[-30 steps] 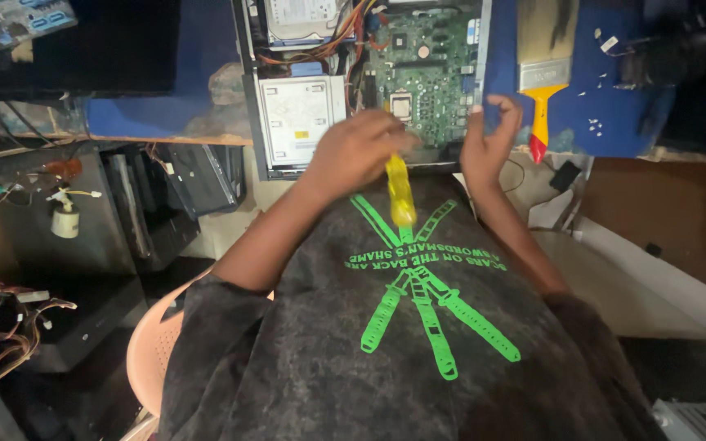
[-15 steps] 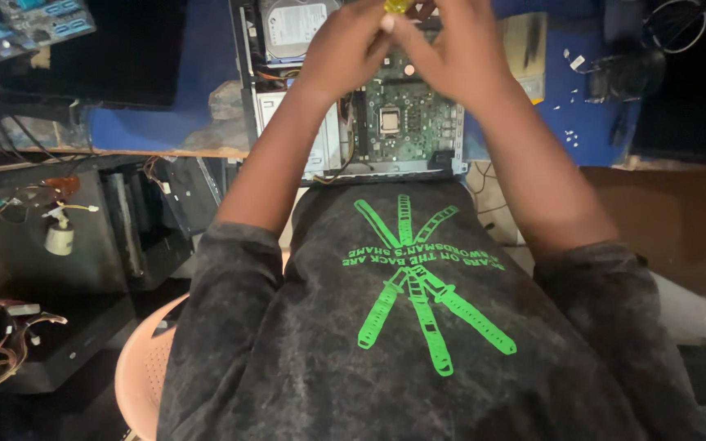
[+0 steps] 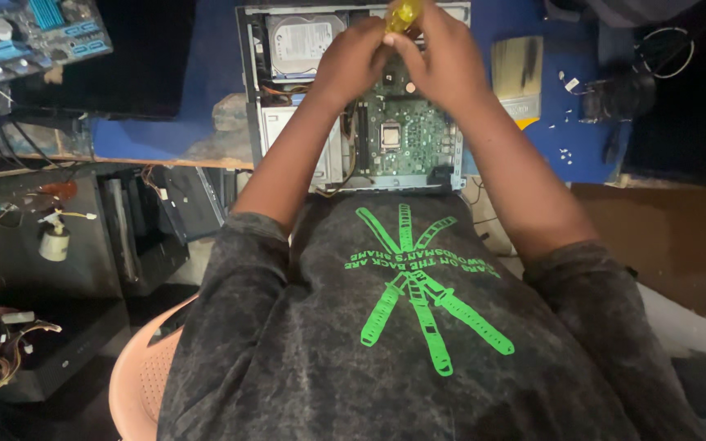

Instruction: The person uses a yellow screwdriver to remove screws from a desktop computer case, then detaches and removes a component from the motherboard. They continue to unscrew and remove additional parts from the case.

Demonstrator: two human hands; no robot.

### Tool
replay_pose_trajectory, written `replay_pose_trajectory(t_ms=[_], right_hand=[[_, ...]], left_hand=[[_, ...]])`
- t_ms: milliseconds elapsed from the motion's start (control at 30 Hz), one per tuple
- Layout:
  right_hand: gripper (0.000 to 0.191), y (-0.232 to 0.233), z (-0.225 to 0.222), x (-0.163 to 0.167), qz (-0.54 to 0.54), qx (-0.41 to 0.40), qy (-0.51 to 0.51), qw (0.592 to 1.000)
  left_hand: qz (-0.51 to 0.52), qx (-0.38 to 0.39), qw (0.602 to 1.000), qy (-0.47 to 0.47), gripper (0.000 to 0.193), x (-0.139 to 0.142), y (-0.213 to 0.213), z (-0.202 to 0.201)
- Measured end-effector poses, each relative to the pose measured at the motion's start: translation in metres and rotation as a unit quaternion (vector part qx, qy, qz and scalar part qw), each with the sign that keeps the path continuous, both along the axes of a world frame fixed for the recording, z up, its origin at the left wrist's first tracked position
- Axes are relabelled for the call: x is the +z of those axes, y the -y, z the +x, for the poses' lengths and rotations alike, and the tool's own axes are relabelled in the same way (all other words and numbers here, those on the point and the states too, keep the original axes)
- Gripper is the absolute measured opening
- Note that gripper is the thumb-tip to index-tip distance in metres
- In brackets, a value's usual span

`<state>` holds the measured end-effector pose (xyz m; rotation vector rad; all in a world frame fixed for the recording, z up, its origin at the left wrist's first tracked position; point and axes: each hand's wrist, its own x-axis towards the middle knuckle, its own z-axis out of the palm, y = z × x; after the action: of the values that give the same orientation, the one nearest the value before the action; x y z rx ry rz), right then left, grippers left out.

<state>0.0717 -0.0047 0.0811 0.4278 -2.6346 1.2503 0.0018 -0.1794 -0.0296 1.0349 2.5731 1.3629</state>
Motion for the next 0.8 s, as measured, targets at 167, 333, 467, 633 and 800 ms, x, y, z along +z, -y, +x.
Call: replay_pose_trajectory(t_ms=[167, 333, 467, 633, 800], right_hand=[[0.024, 0.003, 0.001, 0.003, 0.001, -0.005, -0.010, 1.000], [0.024, 0.002, 0.002, 0.001, -0.010, -0.006, -0.008, 1.000], [0.024, 0.001, 0.001, 0.001, -0.011, -0.001, -0.018, 1.000], [0.023, 0.003, 0.002, 0.005, -0.020, 0.001, -0.013, 1.000], [0.032, 0.005, 0.004, 0.007, 0.012, 0.015, -0.054, 0.998]], left_hand=[[-0.012, 0.011, 1.000, 0.008, 0.021, -0.003, -0.002, 0.003], [0.003, 0.007, 1.000, 0.008, 0.020, -0.003, -0.001, 0.005], [0.002, -0.003, 1.000, 0.015, 0.019, 0.000, -0.003, 0.004], [0.021, 0.008, 1.000, -0.001, 0.015, 0.003, -0.004, 0.007], [0.012, 0.037, 0.999, -0.014, 0.017, 0.009, -0.003, 0.013]])
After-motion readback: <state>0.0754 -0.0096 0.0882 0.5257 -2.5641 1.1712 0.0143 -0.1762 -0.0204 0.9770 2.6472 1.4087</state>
